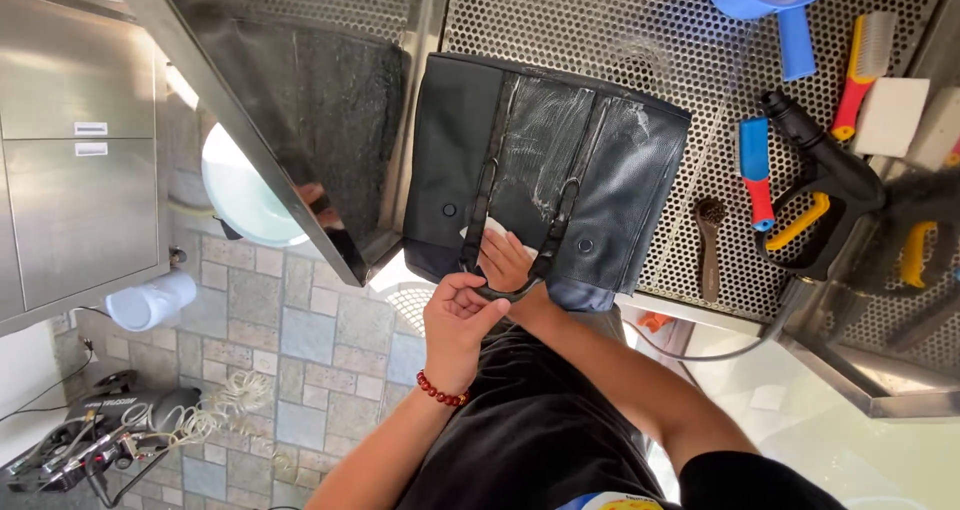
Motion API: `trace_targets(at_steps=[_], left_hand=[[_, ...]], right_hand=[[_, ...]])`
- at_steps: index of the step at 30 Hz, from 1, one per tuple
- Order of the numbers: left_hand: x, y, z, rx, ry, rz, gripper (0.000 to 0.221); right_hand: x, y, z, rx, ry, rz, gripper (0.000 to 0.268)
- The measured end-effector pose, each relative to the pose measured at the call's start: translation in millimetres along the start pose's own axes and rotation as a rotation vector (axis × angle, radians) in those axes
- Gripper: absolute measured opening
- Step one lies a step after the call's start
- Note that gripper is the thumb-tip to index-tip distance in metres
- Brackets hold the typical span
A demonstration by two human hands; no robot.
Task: Applying cleaning solution with a brush and wiping a black leather bag.
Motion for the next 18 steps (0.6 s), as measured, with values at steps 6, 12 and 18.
trace_targets(at_steps=[6,12,18], left_hand=[[-16.8,-19.1,10.1,-0.061,0.057,-0.068,0.035],[-22.3,-23.5,10.2,-0.106,0.066,-0.073,0.035],[-6.6,-15.5,9.6,-0.07,0.068,-0.077,0.033]], right_hand=[[-5.9,-8.1,-21.5,-0.036,0.015,-0.065,0.037],[-25.7,-18.9,-29.4,-0.088,0.076,-0.088,0.044],[14.1,15.6,-20.7,-0.112,0.074,-0.095,0.037]])
Point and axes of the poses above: each hand's wrist, its own z-axis away from the middle knuckle, its own y-axis out of the back of the hand, x = y × z, the point moved 4 cm from there along -z, towards the middle knuckle, and after that the axes turned 4 degrees about y, right-handed, at the moved point
